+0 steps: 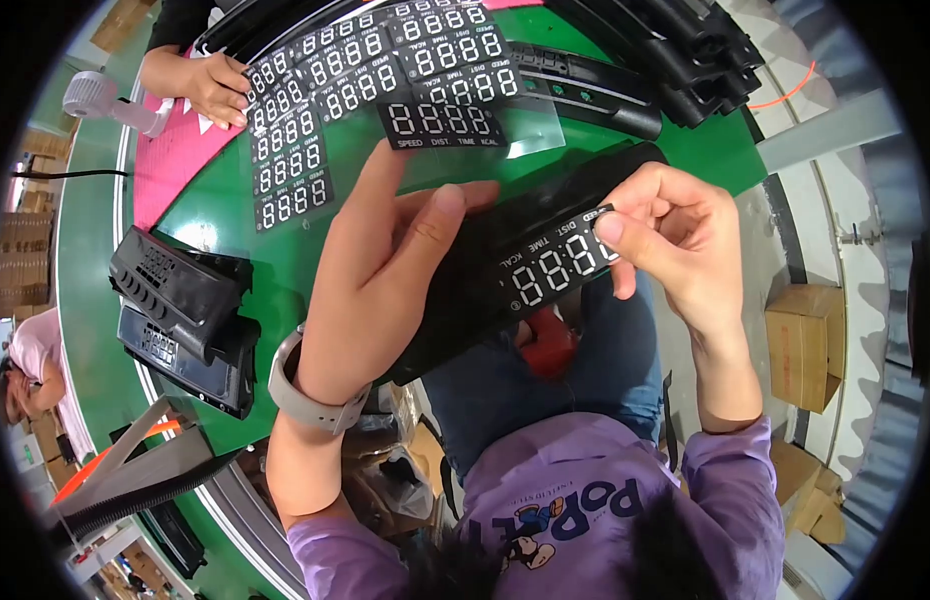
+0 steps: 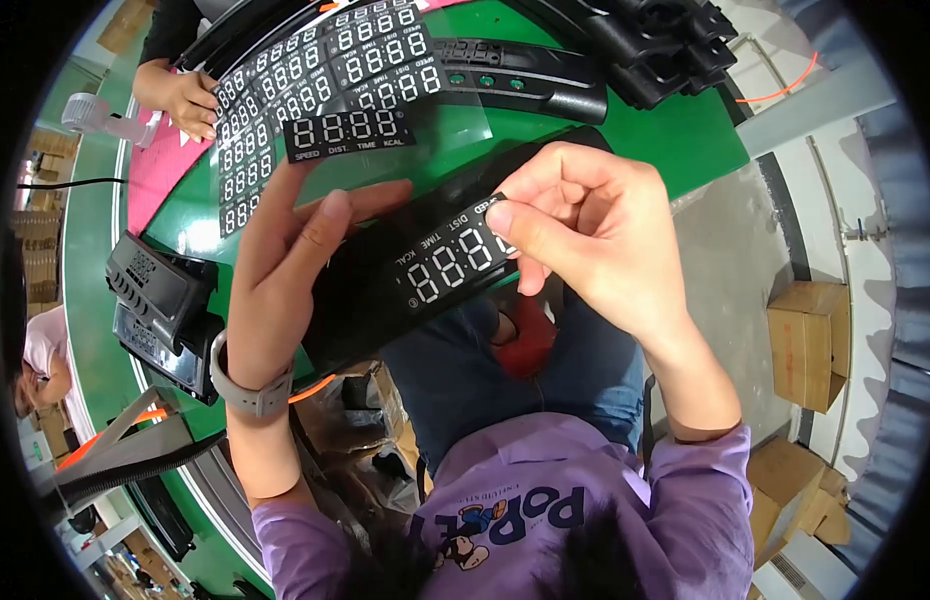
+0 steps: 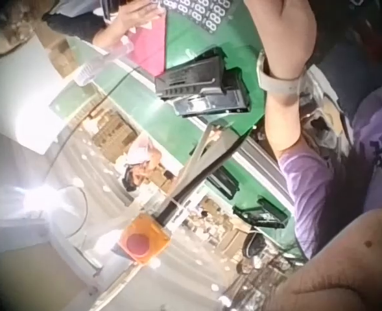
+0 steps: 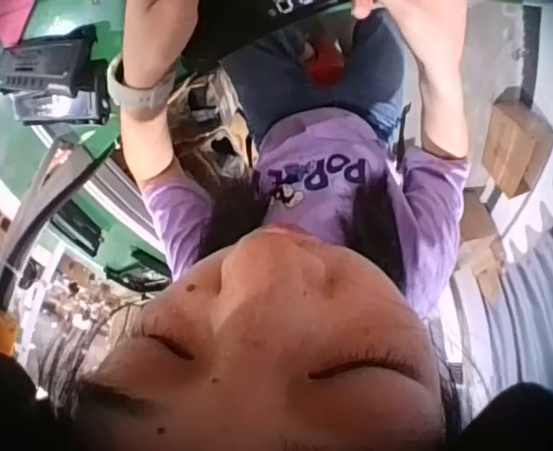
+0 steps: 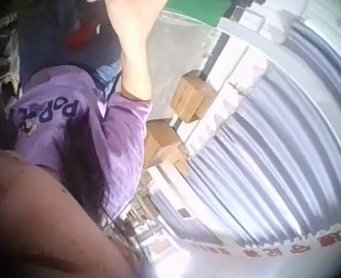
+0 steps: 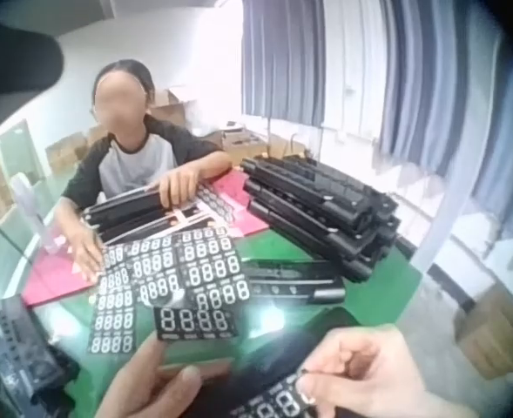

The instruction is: Applying digital display labels to electronic monitor consoles on an assembly line.

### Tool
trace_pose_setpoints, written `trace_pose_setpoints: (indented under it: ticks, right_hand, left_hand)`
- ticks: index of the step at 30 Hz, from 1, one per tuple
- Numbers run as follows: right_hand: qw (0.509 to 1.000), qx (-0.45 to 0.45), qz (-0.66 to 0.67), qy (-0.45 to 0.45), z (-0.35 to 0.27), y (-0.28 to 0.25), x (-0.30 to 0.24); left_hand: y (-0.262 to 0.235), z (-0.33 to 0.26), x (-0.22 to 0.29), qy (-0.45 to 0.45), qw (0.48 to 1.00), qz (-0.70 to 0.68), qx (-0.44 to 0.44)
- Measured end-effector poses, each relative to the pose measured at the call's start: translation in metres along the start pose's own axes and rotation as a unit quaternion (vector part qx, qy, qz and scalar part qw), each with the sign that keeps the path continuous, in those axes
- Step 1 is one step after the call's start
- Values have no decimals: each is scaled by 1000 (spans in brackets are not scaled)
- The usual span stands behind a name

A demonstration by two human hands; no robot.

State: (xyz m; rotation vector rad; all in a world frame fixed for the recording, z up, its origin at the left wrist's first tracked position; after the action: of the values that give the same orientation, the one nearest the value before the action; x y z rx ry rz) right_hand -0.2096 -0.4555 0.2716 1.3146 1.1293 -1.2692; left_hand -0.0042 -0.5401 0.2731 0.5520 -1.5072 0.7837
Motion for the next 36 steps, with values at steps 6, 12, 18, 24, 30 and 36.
trace_pose_setpoints:
  ticks: [6,12,18,24,30,36]
  right_hand:
    - [1000,21,2,-12,-5,2,1]
    - [999,37,-1,-22,-9,2,2]
    - [999,38,-18,-13,-11,4,0]
    - [998,46,-39,-8,-12,5,0]
    - [998,48,-36,-21,-12,4,1]
    - [998,44,-42,-32,-12,4,3]
  left_hand:
    - [7,-4,8,-14,995,-77,55]
    - [12,-3,11,-22,991,-84,105]
    - [10,-3,9,-30,992,-61,103]
    - [12,-2,7,-30,991,-66,110]
    - [14,-2,7,-15,989,-91,115]
    - [13,-3,6,-24,989,-94,110]
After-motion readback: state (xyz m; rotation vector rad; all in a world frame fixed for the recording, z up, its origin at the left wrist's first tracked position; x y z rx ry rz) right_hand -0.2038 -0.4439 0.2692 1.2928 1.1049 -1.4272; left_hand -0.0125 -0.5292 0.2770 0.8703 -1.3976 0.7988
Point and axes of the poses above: each hand's wrist, its own z-axis towards the middle knuckle, its own y-axis out of the palm, x = y × z, the point moved 2 cm from there along z, towards the middle knuckle, and after that the axes turned 2 degrees about -x, right-handed, at the moved point
